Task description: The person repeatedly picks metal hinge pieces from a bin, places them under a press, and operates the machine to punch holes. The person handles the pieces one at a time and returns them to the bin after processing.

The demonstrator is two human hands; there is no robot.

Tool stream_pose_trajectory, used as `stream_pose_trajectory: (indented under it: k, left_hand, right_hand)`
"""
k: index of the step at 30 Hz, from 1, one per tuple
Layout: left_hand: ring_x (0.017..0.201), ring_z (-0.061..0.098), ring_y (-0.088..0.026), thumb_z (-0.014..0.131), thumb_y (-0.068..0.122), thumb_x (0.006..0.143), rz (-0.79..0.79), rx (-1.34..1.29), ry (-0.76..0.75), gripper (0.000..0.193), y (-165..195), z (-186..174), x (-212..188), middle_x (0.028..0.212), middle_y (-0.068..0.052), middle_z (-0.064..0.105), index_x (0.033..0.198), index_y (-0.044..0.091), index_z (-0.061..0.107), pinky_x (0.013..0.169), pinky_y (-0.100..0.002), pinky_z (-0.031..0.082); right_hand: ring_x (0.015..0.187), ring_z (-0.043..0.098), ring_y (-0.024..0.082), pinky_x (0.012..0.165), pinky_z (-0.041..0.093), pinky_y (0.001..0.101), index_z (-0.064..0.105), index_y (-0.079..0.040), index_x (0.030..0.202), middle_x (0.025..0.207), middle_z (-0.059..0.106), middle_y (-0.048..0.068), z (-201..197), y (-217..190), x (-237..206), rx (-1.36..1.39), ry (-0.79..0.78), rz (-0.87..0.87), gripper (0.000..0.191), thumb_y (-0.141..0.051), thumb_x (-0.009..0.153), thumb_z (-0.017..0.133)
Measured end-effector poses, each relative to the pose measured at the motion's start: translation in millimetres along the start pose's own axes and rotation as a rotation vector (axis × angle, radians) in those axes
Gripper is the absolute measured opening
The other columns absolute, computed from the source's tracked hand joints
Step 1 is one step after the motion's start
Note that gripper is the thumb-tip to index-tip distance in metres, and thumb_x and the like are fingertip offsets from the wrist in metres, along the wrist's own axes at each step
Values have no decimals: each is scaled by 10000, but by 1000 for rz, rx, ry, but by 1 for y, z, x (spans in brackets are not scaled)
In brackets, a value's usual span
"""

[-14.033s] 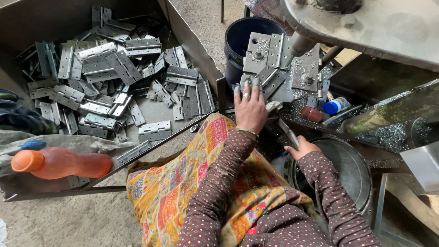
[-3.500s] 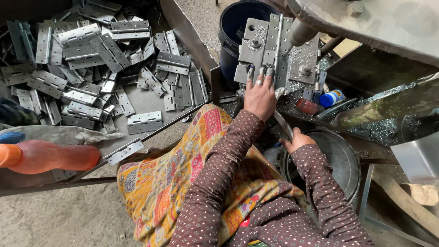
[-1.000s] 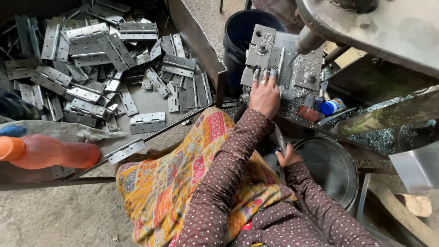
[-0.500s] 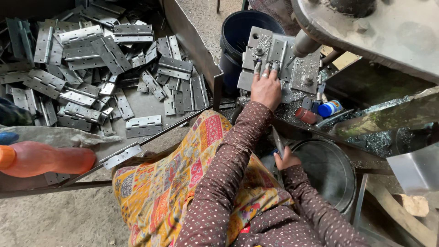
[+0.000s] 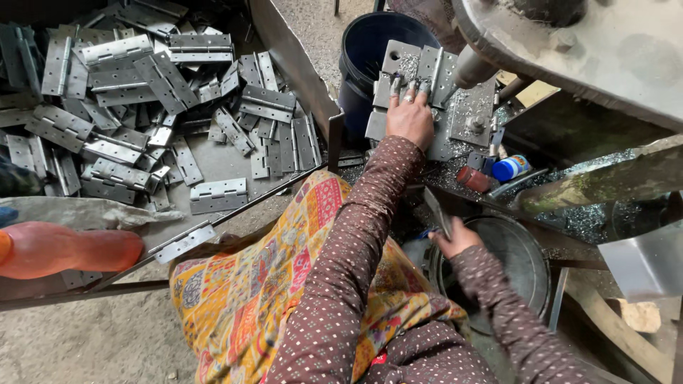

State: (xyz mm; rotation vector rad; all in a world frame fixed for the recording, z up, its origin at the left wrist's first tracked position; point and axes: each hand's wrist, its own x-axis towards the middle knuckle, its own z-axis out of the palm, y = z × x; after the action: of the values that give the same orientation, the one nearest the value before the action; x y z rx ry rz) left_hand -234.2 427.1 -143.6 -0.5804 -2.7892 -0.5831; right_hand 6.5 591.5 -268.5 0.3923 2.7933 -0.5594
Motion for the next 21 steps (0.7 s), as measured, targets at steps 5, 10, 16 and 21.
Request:
stream_pose_trajectory:
  k: [5, 10, 16, 21]
  left_hand:
    - [1404, 461, -302, 544, 166, 921, 4, 50, -93, 250, 2, -4, 3, 1427, -133, 568, 947, 77, 776, 1219, -576, 250]
    - [1437, 421, -306, 535, 164, 931, 8, 36, -139, 266, 1, -20, -3, 1531, -107, 482, 880, 92, 785, 1189, -577, 260]
    - [1373, 499, -315, 579, 156, 849, 139, 77, 14, 230, 23, -40, -77, 1389, -171, 591, 908, 63, 781, 1235, -562, 256]
    - [1291, 550, -315, 584, 153, 933, 141, 45, 282, 217, 44, -58, -162, 1172, -145, 623, 1090, 41, 683, 1207, -607, 294]
  right_hand:
    - [899, 668, 512, 752, 543, 558, 510, -40, 1380, 1062, 693, 302, 20, -7, -10, 33, 241, -29, 700, -502, 876, 659]
    - [886, 700, 427, 786, 553, 520, 493, -67, 1393, 1050, 726, 240, -1, -12, -16, 22, 4, 74, 692, -507, 886, 661]
    - [886, 710, 272, 797, 566, 421, 532, -72, 1342, 1119, 706, 154, -55, -21, -26, 256, 284, 22, 564, -359, 892, 714]
    - [1007, 636, 195, 794, 599, 305, 566, -8, 1301, 1287, 532, 131, -69, -34, -38, 453, 555, -153, 493, -151, 898, 810]
